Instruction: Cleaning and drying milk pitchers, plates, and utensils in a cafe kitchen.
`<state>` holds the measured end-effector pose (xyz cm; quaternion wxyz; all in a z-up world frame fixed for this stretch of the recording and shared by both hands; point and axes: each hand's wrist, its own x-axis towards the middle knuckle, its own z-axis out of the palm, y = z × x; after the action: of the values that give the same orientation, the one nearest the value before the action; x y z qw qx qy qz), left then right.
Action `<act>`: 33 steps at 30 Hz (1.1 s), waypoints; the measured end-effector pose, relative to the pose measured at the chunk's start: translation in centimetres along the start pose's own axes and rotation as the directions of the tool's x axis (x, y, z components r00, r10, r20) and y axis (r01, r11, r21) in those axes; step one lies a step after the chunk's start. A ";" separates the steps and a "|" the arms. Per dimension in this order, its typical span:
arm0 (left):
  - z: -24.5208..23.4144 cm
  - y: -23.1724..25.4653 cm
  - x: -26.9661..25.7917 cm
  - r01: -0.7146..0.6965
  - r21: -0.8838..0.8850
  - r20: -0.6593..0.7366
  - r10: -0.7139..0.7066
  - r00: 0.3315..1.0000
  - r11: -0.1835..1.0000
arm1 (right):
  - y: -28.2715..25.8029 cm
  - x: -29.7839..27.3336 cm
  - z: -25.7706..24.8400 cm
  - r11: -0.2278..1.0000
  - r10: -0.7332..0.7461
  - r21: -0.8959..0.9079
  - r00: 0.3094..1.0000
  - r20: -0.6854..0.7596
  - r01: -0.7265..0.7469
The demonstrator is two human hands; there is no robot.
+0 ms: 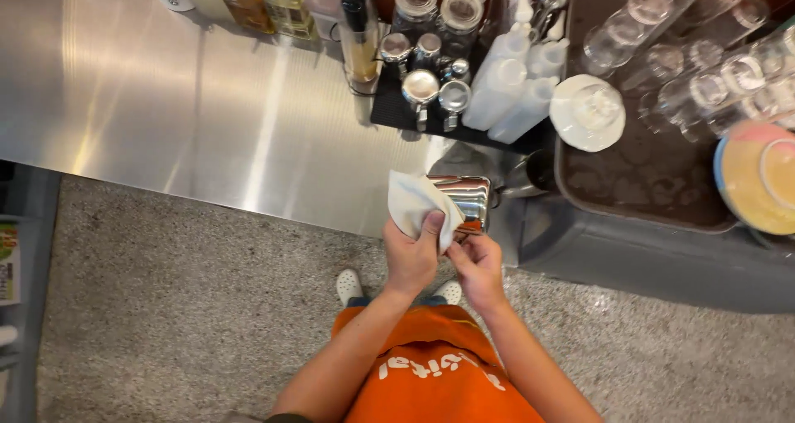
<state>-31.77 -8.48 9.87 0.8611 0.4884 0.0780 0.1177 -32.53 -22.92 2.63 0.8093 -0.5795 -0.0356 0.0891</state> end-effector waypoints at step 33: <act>-5.6 6.0 3.0 -0.247 0.418 -0.092 0.311 0.946 0.874 | -9.7 6.2 13.1 0.571 -0.552 -0.509 0.760 0.342 0.644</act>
<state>-30.99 -0.08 12.12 0.7078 0.6498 0.0961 0.2600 -27.56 -12.58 15.79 0.5591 -0.7492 -0.3146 -0.1645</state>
